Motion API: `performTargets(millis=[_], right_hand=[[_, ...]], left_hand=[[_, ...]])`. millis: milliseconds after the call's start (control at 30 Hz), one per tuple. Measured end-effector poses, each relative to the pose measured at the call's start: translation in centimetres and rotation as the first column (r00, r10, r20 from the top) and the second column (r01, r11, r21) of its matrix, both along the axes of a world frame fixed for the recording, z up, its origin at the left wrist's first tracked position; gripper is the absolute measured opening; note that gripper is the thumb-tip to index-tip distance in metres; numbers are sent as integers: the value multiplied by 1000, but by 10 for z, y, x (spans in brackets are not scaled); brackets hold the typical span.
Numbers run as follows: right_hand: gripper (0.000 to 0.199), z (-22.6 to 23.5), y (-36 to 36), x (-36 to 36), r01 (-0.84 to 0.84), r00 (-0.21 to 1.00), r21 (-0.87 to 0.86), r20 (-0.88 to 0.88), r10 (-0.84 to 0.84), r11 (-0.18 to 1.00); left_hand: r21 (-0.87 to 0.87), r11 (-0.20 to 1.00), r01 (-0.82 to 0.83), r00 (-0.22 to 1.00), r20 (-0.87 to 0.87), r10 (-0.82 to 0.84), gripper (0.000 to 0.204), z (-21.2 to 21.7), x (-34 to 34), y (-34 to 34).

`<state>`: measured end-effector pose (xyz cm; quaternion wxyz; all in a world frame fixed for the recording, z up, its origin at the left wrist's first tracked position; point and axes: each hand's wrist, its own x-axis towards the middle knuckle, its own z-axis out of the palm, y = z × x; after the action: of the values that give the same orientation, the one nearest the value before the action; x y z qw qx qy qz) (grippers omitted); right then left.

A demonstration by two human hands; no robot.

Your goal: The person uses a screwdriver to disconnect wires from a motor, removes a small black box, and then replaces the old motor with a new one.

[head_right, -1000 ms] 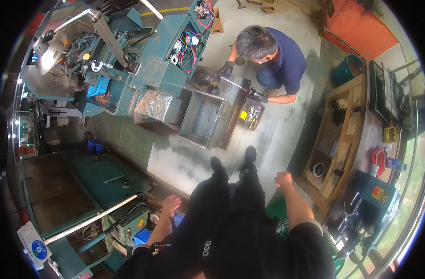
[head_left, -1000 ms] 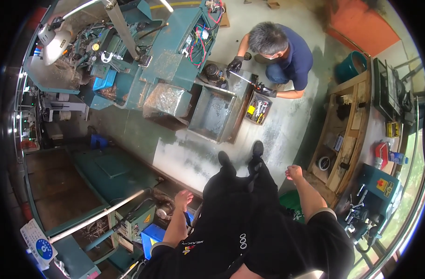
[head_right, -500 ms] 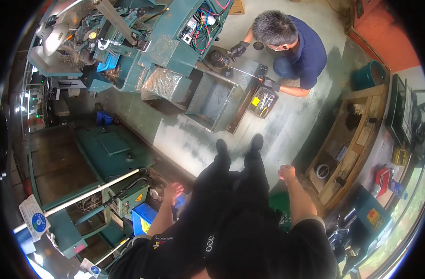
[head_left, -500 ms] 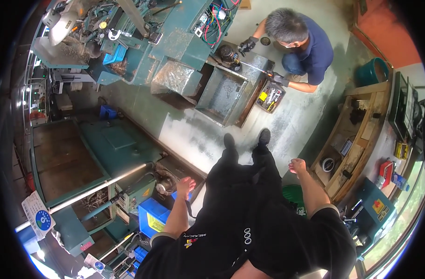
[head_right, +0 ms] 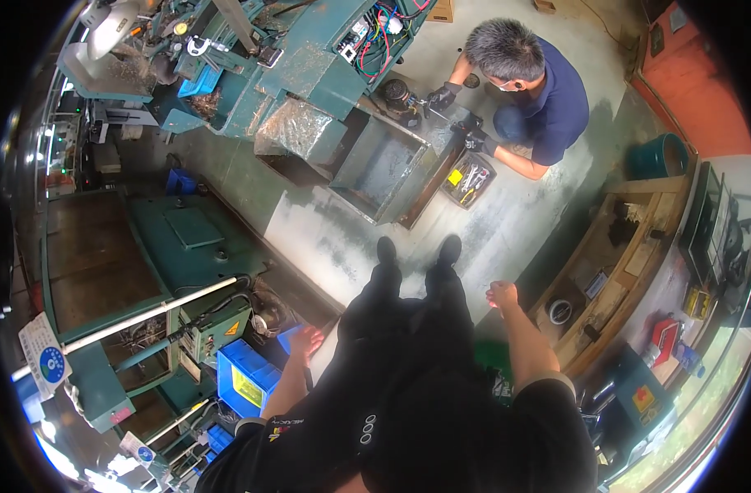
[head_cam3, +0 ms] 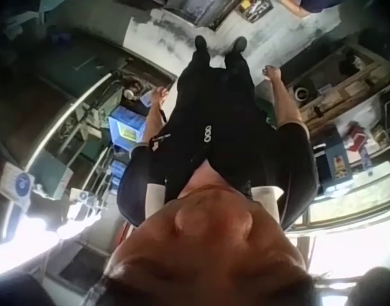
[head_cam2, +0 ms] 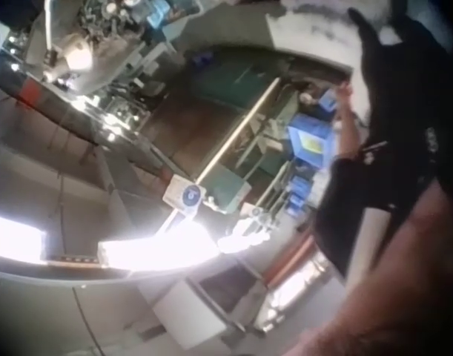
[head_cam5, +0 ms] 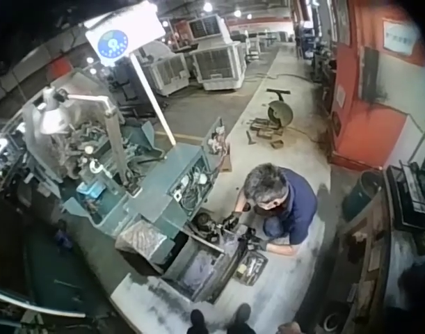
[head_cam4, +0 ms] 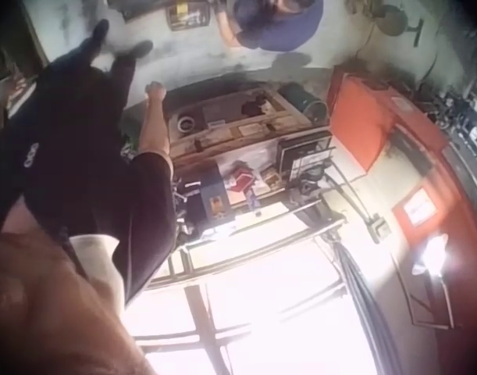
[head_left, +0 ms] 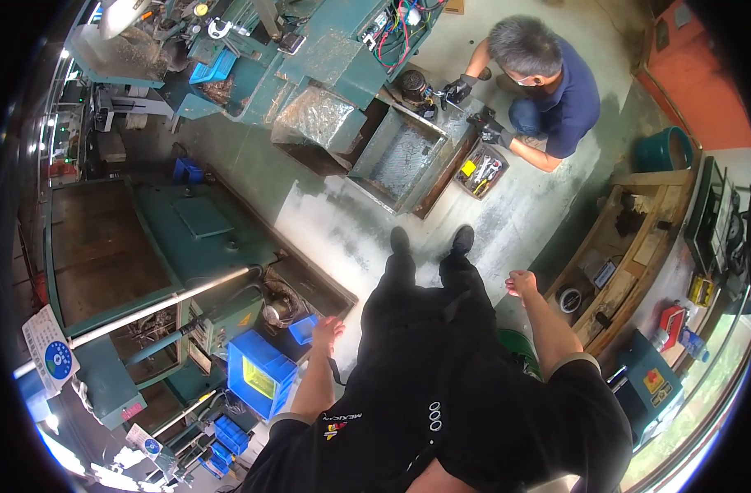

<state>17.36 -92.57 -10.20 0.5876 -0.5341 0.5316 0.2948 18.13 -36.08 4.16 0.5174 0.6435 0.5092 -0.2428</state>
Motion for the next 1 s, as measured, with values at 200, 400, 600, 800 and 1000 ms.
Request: performTargets(millis=[200, 400, 600, 800, 1000], right_hand=[[21, 0, -9, 4, -32, 999, -2, -5, 32, 999], [21, -5, -16, -12, -7, 1000, -31, -18, 7, 999], [20, -17, -14, -67, 129, 990, -35, -47, -131, 991], [18, -35, 19, -144, 224, 963, -29, -145, -226, 974], [19, -90, 66, -198, 319, 910, -7, -275, -309, 948]], left_hand=[[32, 991, 128, 990, -60, -126, 37, -4, -1, -4], [5, 986, 166, 981, -102, -165, 39, -11, 6, -4], [-34, 983, 179, 972, -149, -182, 32, -43, 36, -7], [-146, 920, 364, 907, -168, -386, 26, -106, 62, -1], [-148, 832, 535, 786, -273, -555, 22, -163, 77, 1]])
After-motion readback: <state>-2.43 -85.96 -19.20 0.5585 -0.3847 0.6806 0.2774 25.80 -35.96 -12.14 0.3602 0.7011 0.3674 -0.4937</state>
